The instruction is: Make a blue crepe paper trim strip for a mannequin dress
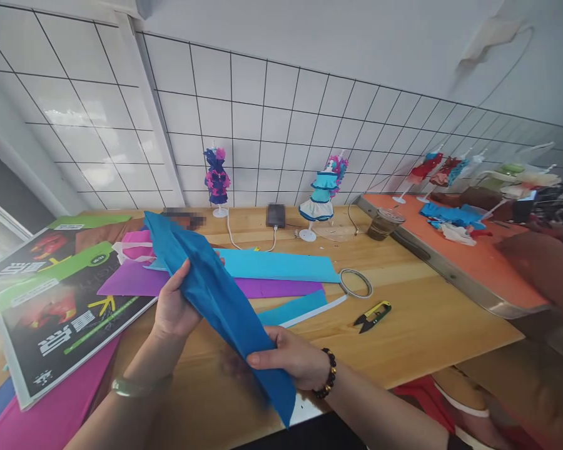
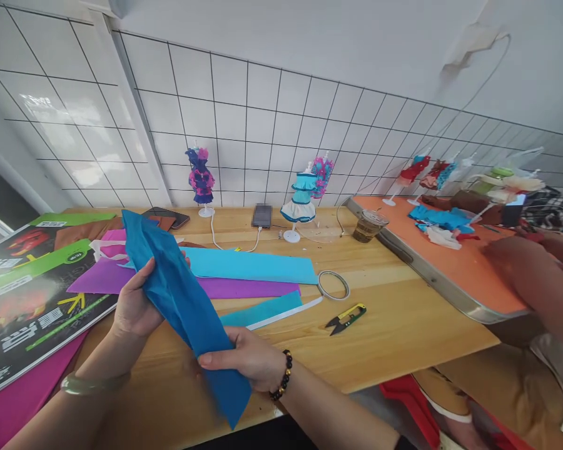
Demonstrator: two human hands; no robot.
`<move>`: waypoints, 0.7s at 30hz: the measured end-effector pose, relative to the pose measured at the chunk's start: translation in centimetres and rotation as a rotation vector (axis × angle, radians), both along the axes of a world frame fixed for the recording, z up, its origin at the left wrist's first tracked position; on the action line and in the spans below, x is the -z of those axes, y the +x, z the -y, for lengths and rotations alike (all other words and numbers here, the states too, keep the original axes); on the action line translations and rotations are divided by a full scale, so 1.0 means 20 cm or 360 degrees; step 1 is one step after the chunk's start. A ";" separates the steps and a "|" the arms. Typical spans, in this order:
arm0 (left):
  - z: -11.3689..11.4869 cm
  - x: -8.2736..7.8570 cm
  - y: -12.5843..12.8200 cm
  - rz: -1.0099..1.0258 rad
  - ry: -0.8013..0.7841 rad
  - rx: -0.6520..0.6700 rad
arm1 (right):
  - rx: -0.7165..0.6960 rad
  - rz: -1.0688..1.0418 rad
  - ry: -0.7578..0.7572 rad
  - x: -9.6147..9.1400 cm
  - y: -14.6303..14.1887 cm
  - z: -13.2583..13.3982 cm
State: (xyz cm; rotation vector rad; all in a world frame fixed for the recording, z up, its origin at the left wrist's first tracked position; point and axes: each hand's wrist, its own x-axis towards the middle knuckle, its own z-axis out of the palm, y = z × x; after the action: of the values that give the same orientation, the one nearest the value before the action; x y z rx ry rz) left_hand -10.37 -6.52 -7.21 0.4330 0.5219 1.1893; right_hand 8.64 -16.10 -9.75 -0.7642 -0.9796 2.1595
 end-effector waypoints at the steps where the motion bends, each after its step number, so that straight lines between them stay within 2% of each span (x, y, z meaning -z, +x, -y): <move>1: 0.00 0.00 0.00 0.0008 -0.0006 0.0004 | -0.0050 -0.0046 -0.0024 0.01 -0.02 0.00; 4: 0.00 -0.01 -0.02 0.0006 0.0000 -0.0020 | -0.0124 -0.0062 -0.0071 0.02 -0.04 0.01; 6: 0.00 -0.01 -0.02 0.0000 0.0055 -0.0059 | -0.0075 0.0106 -0.0065 0.00 -0.01 0.00; 8: -0.01 -0.02 -0.03 0.0001 0.0138 -0.0135 | -0.0020 0.0372 0.0048 -0.03 0.04 -0.01; 10: -0.02 -0.02 -0.03 -0.0006 0.0205 -0.0222 | 0.0013 0.0690 0.0339 -0.08 0.12 -0.04; 12: -0.03 -0.02 -0.03 -0.0019 0.0262 -0.0275 | 0.0072 0.1130 0.0747 -0.13 0.22 -0.06; 16: -0.04 -0.01 -0.04 0.0000 0.0381 -0.0227 | 0.0324 0.2025 0.1538 -0.19 0.45 -0.08; 18: -0.04 -0.01 -0.04 0.0045 0.0388 -0.0211 | 0.0375 0.2242 0.1776 -0.19 0.55 -0.06; 21: -0.05 -0.03 -0.04 0.0125 0.0340 -0.0264 | 0.0458 0.2397 0.1942 -0.15 0.68 -0.02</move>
State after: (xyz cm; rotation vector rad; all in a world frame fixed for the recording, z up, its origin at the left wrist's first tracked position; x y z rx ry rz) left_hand -11.22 -5.58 -6.56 0.5305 0.3692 1.4233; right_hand 22.25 -15.66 -6.70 -1.5912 -2.2499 0.1143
